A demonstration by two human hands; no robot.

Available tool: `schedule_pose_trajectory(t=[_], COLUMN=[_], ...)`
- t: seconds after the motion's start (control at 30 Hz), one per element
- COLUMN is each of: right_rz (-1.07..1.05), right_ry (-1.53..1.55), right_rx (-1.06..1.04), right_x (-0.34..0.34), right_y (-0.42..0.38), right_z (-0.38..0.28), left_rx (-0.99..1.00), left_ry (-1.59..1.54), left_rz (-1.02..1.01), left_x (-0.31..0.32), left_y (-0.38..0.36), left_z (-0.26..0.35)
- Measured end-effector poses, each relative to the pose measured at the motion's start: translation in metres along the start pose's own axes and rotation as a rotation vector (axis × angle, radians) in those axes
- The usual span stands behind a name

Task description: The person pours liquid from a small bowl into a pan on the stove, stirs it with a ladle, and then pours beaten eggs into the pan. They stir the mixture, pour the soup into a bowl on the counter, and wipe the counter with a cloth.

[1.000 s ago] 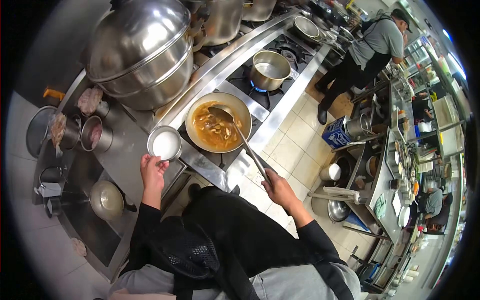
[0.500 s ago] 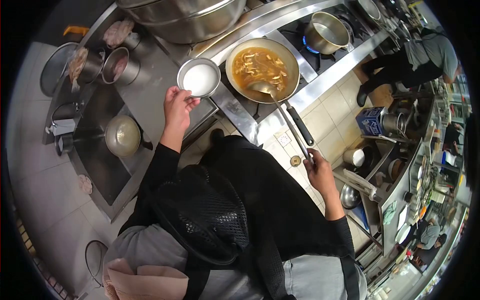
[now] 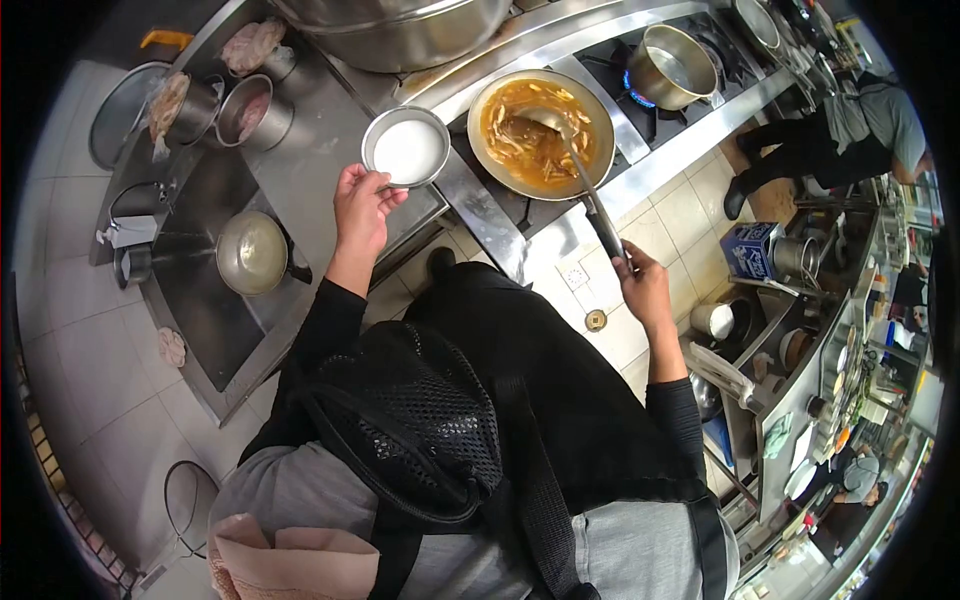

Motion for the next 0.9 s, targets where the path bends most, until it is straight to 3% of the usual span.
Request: schedule_pose_trajectory(t=[0.27, 0.33, 0.37, 0.5, 0.57, 0.7, 0.83, 0.9], right_rz=[0.066, -0.049, -0.29, -0.531, -0.612, -0.553, -0.443, -0.32], right_ry=[0.021, 0.156, 0.404, 0.859, 0.996, 1.02, 0.84, 0.598], right_rx=[-0.046, 0.05, 0.238, 0.528, 0.528, 0.554, 0.488, 0.305], right_x=[-0.001, 0.021, 0.022, 0.046, 0.047, 0.021, -0.008, -0.025], right_y=[0.047, 0.05, 0.038, 0.005, -0.008, -0.024, -0.033, -0.032], right_z=[0.017, 0.027, 0.001, -0.017, -0.024, -0.034, -0.034, -0.037], left_rx=[0.01, 0.009, 0.006, 0.003, -0.004, -0.003, 0.008, 0.009], left_ry=[-0.005, -0.004, -0.003, -0.002, -0.003, 0.007, 0.023, 0.022], left_rz=[0.003, 0.008, 0.008, -0.006, -0.002, 0.015, 0.033, 0.028], left_x=[-0.011, -0.011, -0.011, -0.01, -0.011, -0.013, -0.013, -0.011], left_y=[0.0, 0.0, 0.0, -0.002, -0.003, 0.001, 0.001, 0.001], left_z=[0.0, -0.001, -0.001, 0.001, 0.002, -0.002, 0.0, 0.001])
Point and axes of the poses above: each hand's wrist, its own y-axis towards the middle knuckle, its own x-axis out of the palm, z = x × y, the point moved 4 cm from there along y, towards the middle knuckle, and after that the axes turned 7 degrees about z, right-handed, at the moved point
